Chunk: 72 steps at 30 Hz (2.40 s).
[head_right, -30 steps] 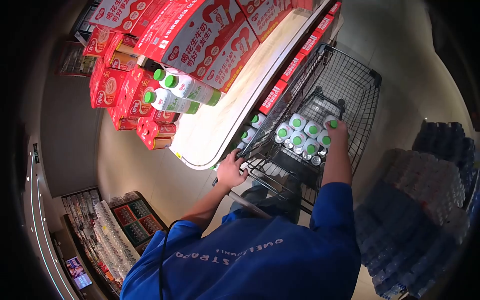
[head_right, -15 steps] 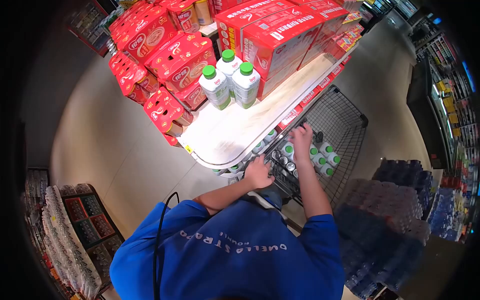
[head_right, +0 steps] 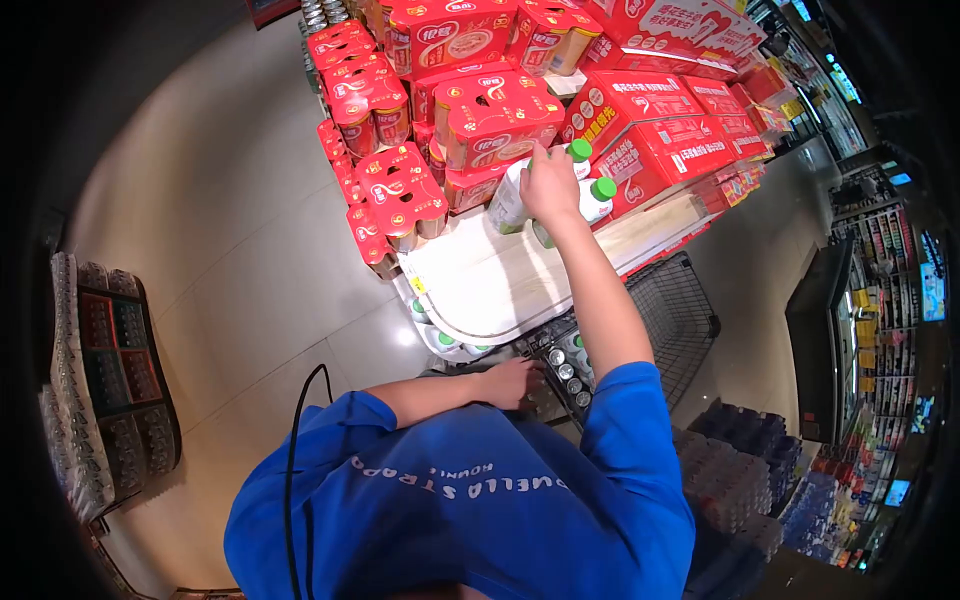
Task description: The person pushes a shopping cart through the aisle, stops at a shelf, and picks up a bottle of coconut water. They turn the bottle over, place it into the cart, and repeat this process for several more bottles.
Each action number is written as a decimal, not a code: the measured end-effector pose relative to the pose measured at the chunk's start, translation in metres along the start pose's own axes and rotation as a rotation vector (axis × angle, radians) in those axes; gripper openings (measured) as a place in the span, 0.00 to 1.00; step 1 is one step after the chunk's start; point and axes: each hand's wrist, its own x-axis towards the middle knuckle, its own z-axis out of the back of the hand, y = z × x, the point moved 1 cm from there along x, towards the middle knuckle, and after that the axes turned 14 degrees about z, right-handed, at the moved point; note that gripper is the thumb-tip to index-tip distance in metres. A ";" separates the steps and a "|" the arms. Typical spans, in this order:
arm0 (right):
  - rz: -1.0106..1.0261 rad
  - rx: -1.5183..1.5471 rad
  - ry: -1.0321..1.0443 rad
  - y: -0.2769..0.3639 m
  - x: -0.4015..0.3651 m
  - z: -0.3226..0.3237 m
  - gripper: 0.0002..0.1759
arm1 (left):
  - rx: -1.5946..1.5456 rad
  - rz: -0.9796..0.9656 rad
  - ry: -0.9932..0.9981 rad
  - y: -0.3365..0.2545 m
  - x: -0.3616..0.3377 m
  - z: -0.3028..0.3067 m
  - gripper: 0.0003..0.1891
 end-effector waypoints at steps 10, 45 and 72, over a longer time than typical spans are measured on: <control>0.077 0.226 -0.115 0.018 -0.036 0.000 0.15 | -0.009 0.086 0.222 -0.004 0.005 0.011 0.23; -1.080 1.121 -0.446 -0.009 -0.277 0.052 0.17 | -2.651 0.176 0.759 0.025 -0.047 0.073 0.44; -0.971 1.775 -0.138 0.100 -0.439 0.045 0.50 | -2.363 0.441 0.242 -0.006 0.111 0.122 0.31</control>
